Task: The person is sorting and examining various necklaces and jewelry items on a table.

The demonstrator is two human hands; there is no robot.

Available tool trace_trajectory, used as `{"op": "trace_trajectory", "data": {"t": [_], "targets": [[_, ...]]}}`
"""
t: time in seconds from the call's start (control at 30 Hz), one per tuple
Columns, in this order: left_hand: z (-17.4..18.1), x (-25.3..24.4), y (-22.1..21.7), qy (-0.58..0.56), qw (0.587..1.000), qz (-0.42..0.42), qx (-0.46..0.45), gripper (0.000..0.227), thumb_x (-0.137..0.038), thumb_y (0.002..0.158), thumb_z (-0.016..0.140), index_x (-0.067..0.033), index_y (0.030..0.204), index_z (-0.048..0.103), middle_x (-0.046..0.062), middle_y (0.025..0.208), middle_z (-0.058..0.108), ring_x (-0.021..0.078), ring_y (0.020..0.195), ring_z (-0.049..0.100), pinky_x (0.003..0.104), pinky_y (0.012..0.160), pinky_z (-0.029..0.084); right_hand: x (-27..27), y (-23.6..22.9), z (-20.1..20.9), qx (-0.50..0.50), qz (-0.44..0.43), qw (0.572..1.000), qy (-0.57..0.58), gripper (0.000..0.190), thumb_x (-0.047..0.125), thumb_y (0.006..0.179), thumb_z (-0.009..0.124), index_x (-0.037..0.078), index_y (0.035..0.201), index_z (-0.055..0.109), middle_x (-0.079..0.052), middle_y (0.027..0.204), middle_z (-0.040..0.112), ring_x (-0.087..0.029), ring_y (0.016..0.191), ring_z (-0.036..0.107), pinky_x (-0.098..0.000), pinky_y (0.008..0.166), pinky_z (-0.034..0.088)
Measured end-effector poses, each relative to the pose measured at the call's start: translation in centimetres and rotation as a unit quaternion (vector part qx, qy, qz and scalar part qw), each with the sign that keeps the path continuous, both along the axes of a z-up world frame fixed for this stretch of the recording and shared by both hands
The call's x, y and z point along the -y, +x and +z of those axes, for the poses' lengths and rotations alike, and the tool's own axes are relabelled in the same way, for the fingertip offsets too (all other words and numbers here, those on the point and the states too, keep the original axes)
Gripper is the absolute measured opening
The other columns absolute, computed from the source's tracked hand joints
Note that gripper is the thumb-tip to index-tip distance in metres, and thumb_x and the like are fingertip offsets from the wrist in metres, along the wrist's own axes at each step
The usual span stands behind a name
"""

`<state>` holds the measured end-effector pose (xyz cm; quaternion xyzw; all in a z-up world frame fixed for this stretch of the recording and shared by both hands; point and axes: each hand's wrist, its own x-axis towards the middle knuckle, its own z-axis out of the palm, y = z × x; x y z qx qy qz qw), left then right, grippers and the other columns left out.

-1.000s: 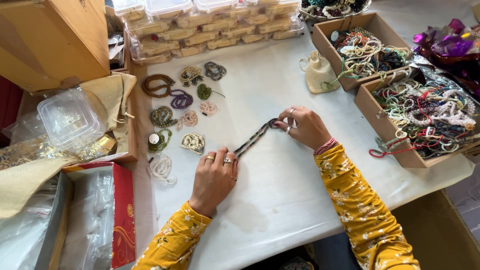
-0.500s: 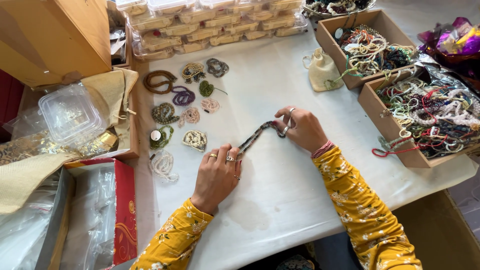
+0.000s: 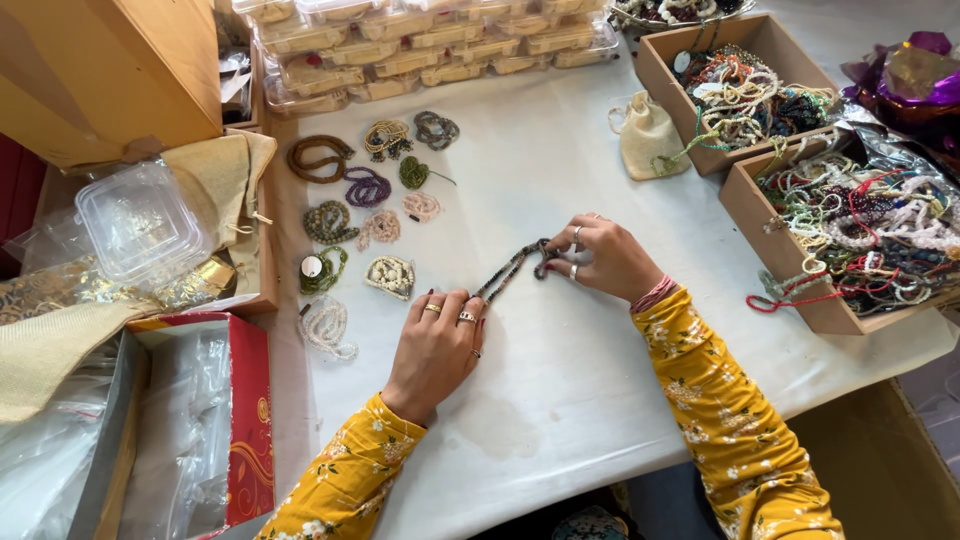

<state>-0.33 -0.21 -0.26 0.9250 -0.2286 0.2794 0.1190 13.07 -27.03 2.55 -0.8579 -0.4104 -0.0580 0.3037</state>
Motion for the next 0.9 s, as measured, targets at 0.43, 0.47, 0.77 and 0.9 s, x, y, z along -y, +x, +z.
{"op": "trace_trajectory", "data": {"t": [0.43, 0.47, 0.77, 0.9], "targets": [[0.1, 0.0, 0.0, -0.005, 1.000, -0.010, -0.003, 0.029, -0.017, 0.093, 0.062, -0.0026, 0.118, 0.065, 0.013, 0.111, 0.066, 0.0285, 0.103, 0.064, 0.044, 0.099, 0.047, -0.3, -0.3, 0.2, 0.077, 0.028, 0.995, 0.056, 0.032, 0.001, 0.075, 0.072, 0.009, 0.106, 0.075, -0.010, 0.109, 0.071, -0.028, 0.104, 0.066, -0.0389, 0.091, 0.055], [0.1, 0.0, 0.0, -0.009, 1.000, -0.009, -0.005, 0.029, -0.017, 0.093, 0.062, -0.0029, 0.117, 0.065, 0.013, 0.111, 0.066, 0.0284, 0.103, 0.064, 0.044, 0.100, 0.047, -0.4, -0.4, -0.2, 0.050, 0.043, 0.997, 0.044, 0.031, 0.000, 0.075, 0.074, 0.009, 0.105, 0.076, -0.009, 0.107, 0.072, -0.027, 0.103, 0.066, -0.0389, 0.091, 0.055], [0.4, 0.0, -0.1, -0.011, 1.000, -0.009, -0.006, 0.028, -0.016, 0.092, 0.062, -0.0028, 0.117, 0.066, 0.012, 0.112, 0.066, 0.0287, 0.103, 0.064, 0.045, 0.100, 0.047, -2.0, -1.8, 0.1, -0.051, -0.109, 0.993, 0.009, 0.024, 0.011, 0.087, 0.081, 0.007, 0.110, 0.075, -0.007, 0.078, 0.068, -0.021, 0.063, 0.066, -0.0321, 0.062, 0.054], [0.3, 0.0, -0.1, -0.014, 1.000, -0.014, -0.006, 0.028, -0.016, 0.093, 0.062, -0.0027, 0.116, 0.066, 0.013, 0.113, 0.066, 0.0291, 0.104, 0.064, 0.045, 0.100, 0.047, -1.5, -1.9, 1.3, -0.009, -0.105, 0.994, 0.004, 0.022, 0.002, 0.088, 0.070, 0.010, 0.108, 0.075, -0.005, 0.098, 0.072, -0.020, 0.078, 0.070, -0.0323, 0.072, 0.057]]}}
